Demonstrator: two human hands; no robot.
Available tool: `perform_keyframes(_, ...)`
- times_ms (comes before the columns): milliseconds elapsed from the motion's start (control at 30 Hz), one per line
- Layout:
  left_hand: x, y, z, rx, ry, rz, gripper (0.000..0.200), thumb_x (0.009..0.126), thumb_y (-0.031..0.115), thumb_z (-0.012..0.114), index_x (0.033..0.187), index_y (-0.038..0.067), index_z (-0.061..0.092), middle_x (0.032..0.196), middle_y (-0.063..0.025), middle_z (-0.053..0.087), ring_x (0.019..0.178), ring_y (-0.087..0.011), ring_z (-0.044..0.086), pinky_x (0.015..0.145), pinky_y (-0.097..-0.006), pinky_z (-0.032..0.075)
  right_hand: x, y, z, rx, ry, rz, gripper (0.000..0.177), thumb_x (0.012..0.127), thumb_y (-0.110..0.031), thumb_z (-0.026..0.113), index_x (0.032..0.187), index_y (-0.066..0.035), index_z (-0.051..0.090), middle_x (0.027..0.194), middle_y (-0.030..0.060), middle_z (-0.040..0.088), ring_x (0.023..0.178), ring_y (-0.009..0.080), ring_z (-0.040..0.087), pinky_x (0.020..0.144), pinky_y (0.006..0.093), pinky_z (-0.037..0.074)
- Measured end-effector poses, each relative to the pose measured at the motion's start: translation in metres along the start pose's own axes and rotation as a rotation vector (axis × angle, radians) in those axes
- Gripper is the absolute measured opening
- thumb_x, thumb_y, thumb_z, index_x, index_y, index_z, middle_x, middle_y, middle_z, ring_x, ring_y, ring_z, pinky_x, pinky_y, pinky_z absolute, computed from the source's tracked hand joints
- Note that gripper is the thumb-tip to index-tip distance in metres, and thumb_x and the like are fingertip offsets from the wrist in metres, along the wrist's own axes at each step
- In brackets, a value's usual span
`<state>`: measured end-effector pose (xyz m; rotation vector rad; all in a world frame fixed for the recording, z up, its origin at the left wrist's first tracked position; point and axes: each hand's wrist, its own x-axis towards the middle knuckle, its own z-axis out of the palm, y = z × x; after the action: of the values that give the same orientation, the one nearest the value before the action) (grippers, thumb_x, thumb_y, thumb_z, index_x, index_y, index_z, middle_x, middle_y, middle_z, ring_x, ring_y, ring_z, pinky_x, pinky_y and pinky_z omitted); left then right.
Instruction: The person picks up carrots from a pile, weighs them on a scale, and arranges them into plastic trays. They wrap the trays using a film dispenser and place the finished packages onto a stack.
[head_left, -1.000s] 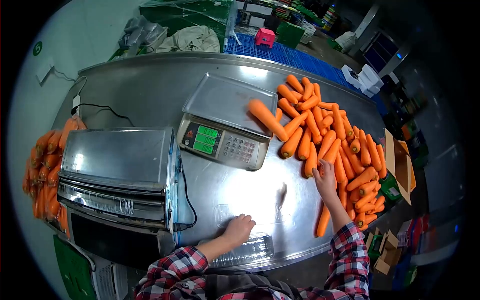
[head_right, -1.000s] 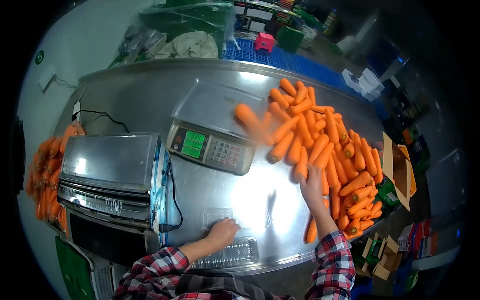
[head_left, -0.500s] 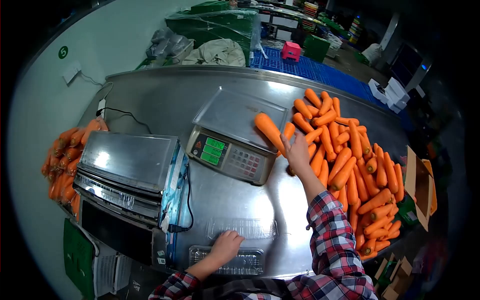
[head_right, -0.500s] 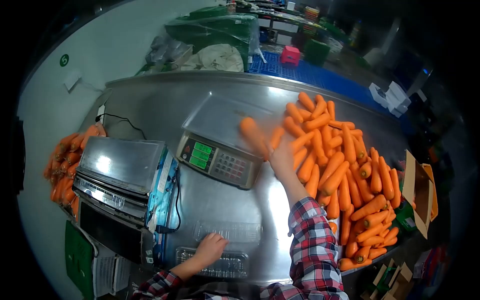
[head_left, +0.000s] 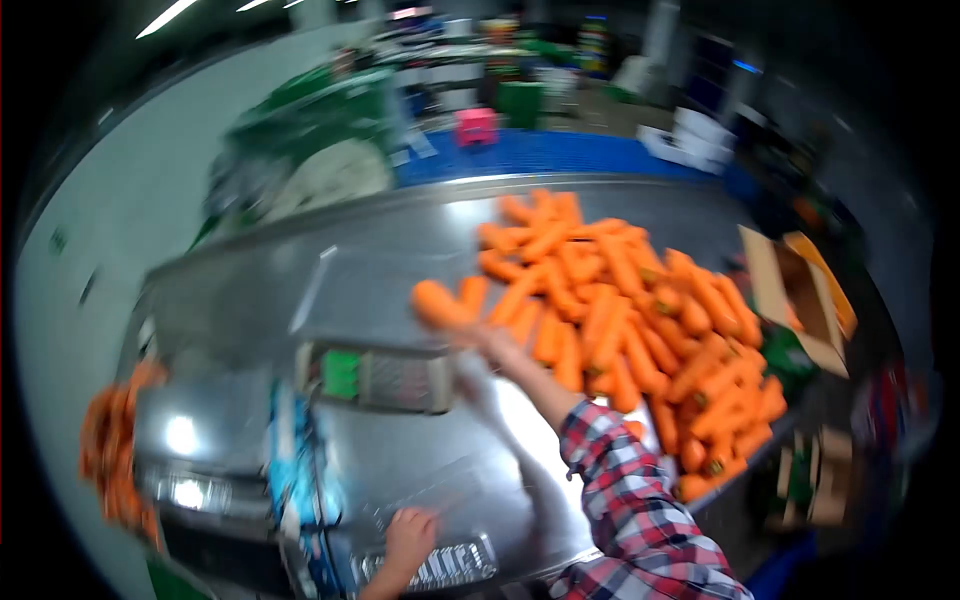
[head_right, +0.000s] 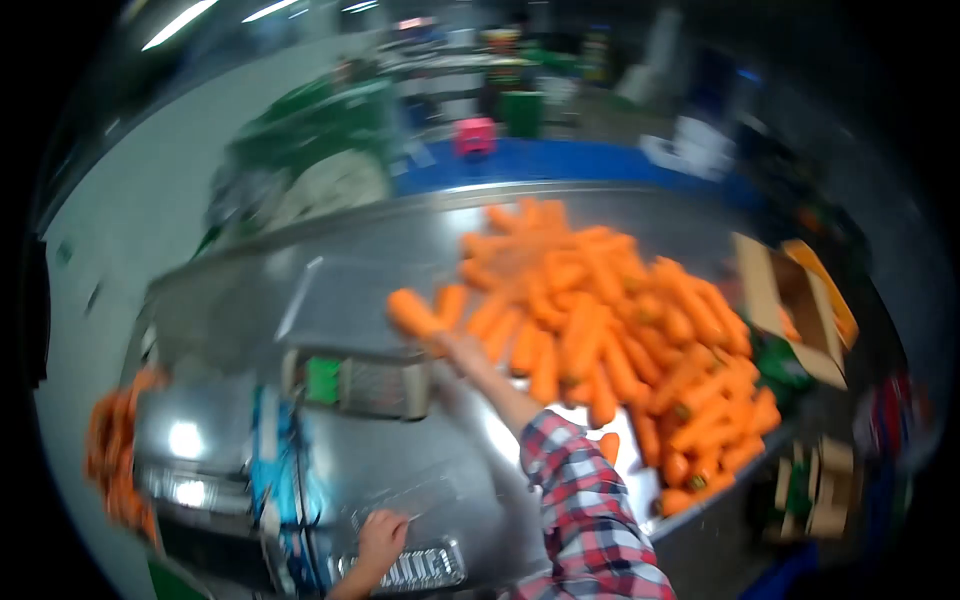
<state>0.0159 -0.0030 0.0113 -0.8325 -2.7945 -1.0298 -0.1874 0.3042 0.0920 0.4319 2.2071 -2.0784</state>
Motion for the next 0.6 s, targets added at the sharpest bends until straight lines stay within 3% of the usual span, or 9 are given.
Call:
perform_keyframes(100,-0.054,-0.027,-0.01,0.01,-0.069,-0.032,0.01,0.072,0.007,0.065,0.082,0.009,0.067,0.083,-0.01,0.059,0.08,-0.0294,0.056,0.068,-0.0391,0.047,-0.06,0.042,-0.02,0.348,0.15,0.091,0.034,0.082,-0.042,0.062,0.073,-0.012,0.052,0.052,-0.0017,0.04,0.038,0.0088,0.034,0.034,0.0251,0.026)
perform_keyframes(133,-0.068,-0.019,-0.03,-0.012,-0.243,-0.134,0.017,0.075,0.014,0.065,0.091,0.008,0.066,0.087,-0.0137,0.059,0.086,-0.0296,0.056,0.078,-0.0404,0.044,-0.1,0.041,-0.022,0.438,0.195,0.111,0.033,0.082,-0.042,0.062,0.073,-0.012,0.049,0.053,-0.0014,0.04,0.038,0.0088,0.034,0.035,0.0248,0.026)
perform_keyframes(167,-0.08,-0.016,-0.053,-0.007,-0.396,-0.246,0.026,0.078,0.021,0.066,0.1,0.007,0.066,0.091,-0.0173,0.06,0.092,-0.0298,0.055,0.087,-0.0417,0.04,-0.118,0.062,-0.032,0.381,0.269,0.064,0.033,0.083,-0.04,0.062,0.073,-0.013,0.045,0.055,-0.0017,0.042,0.041,0.0082,0.036,0.036,0.0238,0.029)
perform_keyframes(233,-0.074,-0.021,-0.06,-0.05,-0.482,-0.301,0.025,0.078,0.019,0.065,0.099,0.007,0.066,0.09,-0.0169,0.06,0.092,-0.0315,0.055,0.085,-0.0421,0.041,-0.145,0.058,-0.075,0.338,0.439,-0.034,0.031,0.085,-0.037,0.06,0.073,-0.013,0.045,0.059,-0.0023,0.044,0.043,0.0072,0.04,0.036,0.0227,0.031)
perform_keyframes(300,0.033,-0.007,-0.016,-0.058,-0.308,-0.169,0.023,0.078,0.017,0.064,0.099,0.006,0.066,0.09,-0.0166,0.06,0.092,-0.0328,0.055,0.084,-0.0418,0.042,-0.109,0.0,-0.203,0.339,0.749,-0.399,0.031,0.086,-0.037,0.061,0.075,-0.012,0.046,0.059,-0.0026,0.045,0.043,0.0075,0.04,0.036,0.0219,0.031)
perform_keyframes(367,0.04,-0.007,-0.013,-0.072,-0.315,-0.179,0.021,0.079,0.014,0.062,0.098,0.006,0.066,0.09,-0.0163,0.06,0.09,-0.0336,0.055,0.082,-0.0407,0.043,-0.144,-0.009,-0.251,0.293,1.042,-0.391,0.032,0.086,-0.038,0.062,0.081,-0.01,0.047,0.059,-0.0032,0.046,0.041,0.0069,0.039,0.036,0.0216,0.033)
perform_keyframes(400,0.036,-0.002,-0.013,-0.061,-0.318,-0.164,0.021,0.079,0.013,0.062,0.098,0.006,0.066,0.09,-0.0165,0.061,0.09,-0.0338,0.055,0.082,-0.0402,0.043,-0.137,0.025,-0.302,0.195,1.177,-0.549,0.033,0.085,-0.039,0.062,0.081,-0.011,0.046,0.058,-0.0031,0.045,0.04,0.0072,0.039,0.036,0.0221,0.033)
perform_keyframes(467,0.023,0.006,-0.015,-0.042,-0.317,-0.165,0.021,0.079,0.011,0.061,0.098,0.006,0.067,0.09,-0.0169,0.061,0.089,-0.0342,0.056,0.082,-0.0393,0.044,-0.153,0.058,-0.379,0.063,1.528,-0.548,0.035,0.084,-0.04,0.063,0.077,-0.012,0.045,0.056,-0.0036,0.043,0.04,0.0075,0.038,0.035,0.0234,0.03)
perform_keyframes(600,0.017,0.032,-0.023,0.002,-0.338,-0.242,0.023,0.079,0.008,0.059,0.101,0.006,0.067,0.095,-0.0178,0.06,0.092,-0.0342,0.055,0.083,-0.0394,0.043,-0.221,0.065,-0.472,-0.112,1.582,-0.346,0.038,0.083,-0.042,0.064,0.077,-0.009,0.046,0.055,-0.0003,0.045,0.04,0.0104,0.042,0.036,0.0266,0.033)
